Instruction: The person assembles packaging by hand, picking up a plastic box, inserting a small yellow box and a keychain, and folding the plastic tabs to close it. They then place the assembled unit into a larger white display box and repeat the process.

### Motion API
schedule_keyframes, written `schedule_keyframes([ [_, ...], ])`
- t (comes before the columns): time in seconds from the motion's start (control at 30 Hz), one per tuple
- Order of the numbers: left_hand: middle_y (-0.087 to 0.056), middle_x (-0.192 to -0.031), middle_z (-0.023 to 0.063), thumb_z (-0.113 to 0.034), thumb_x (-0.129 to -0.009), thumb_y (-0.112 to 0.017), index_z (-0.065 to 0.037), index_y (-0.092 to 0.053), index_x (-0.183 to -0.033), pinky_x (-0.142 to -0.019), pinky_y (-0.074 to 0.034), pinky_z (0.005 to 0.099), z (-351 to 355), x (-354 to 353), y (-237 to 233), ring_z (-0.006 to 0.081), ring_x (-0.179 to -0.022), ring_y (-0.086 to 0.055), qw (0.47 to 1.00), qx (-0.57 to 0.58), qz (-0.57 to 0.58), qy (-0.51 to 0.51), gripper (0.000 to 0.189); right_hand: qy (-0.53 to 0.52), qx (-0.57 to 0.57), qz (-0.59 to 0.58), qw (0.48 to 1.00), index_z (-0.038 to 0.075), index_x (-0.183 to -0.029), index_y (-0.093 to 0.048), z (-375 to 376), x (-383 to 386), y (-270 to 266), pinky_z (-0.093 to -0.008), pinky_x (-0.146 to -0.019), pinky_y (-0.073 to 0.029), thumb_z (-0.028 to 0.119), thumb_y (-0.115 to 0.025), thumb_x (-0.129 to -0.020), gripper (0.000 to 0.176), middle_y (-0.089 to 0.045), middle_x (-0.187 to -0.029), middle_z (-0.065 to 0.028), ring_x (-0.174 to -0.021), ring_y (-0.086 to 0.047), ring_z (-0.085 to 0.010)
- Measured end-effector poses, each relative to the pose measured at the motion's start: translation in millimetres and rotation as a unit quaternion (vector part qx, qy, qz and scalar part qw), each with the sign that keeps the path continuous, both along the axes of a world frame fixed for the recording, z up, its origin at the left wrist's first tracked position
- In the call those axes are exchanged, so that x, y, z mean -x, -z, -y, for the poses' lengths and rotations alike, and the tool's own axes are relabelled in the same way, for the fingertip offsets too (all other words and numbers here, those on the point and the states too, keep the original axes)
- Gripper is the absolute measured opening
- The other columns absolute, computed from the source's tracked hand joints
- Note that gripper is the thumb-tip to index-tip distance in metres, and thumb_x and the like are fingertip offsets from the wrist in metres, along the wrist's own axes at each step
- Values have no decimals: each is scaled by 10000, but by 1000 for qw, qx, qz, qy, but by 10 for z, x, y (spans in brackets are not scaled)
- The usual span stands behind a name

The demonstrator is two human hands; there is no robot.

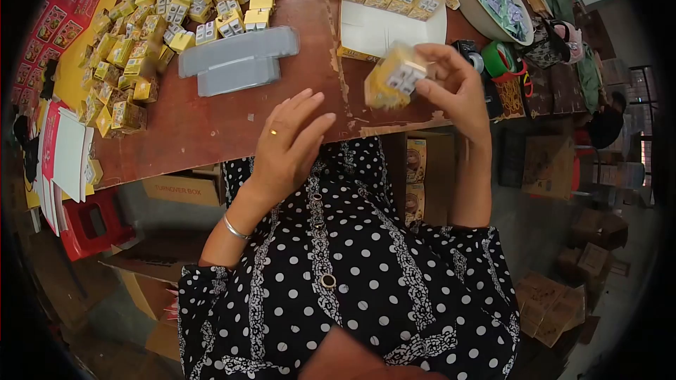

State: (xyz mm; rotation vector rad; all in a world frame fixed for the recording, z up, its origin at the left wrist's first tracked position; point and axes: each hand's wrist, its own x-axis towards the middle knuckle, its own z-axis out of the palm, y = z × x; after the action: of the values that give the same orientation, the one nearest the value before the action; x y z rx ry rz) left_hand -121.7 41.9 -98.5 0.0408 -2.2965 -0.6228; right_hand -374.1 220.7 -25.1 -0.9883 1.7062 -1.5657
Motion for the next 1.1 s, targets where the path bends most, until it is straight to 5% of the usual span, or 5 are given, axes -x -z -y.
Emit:
schedule_keyframes([
  [0.2,-641,-1267,144,37,-838,-729,-22,-659,-1185,-962,-532,414,146,-103,368,355,-1150,-643,991,-105,72,-49,359,238,-69,-262,933,-27,-1318,-552,173,517,57,-284,-890,-570,-2,-767,-880,489,-679,-1186,-127,-1060,-673,-155],
  [0.37,-657,-1226,142,35,-838,-729,-18,-665,-1143,-917,-536,422,175,-89,460,354,-1095,-652,989,-115,68,-62,316,153,-79,-245,954,17,-1319,-594,715,634,243,-273,-868,-579,31,-789,-871,489,-701,-1116,-124,-974,-700,-157],
  [0.43,-659,-1218,143,33,-838,-730,-18,-666,-1134,-907,-536,424,178,-91,461,354,-1086,-652,988,-125,64,-68,307,116,-45,-364,923,9,-1299,-620,966,721,373,-275,-858,-589,33,-795,-858,475,-688,-1096,-106,-971,-698,-153],
  [0.9,-657,-1198,134,31,-823,-746,-21,-661,-1140,-962,-527,434,322,-140,436,344,-1109,-651,993,-116,9,-16,333,112,-45,-444,888,53,-1304,-680,1500,928,739,-295,-808,-603,36,-798,-867,452,-647,-1059,-86,-904,-682,-178],
  [1.1,-618,-1284,158,-121,-751,-864,-29,-635,-1245,-1040,-481,458,1328,-136,-213,375,-1219,-578,981,56,55,-179,552,190,-61,-478,855,67,-1355,-644,1387,524,352,-305,-743,-582,116,-803,-891,493,-660,-1036,-89,-860,-666,-169],
])
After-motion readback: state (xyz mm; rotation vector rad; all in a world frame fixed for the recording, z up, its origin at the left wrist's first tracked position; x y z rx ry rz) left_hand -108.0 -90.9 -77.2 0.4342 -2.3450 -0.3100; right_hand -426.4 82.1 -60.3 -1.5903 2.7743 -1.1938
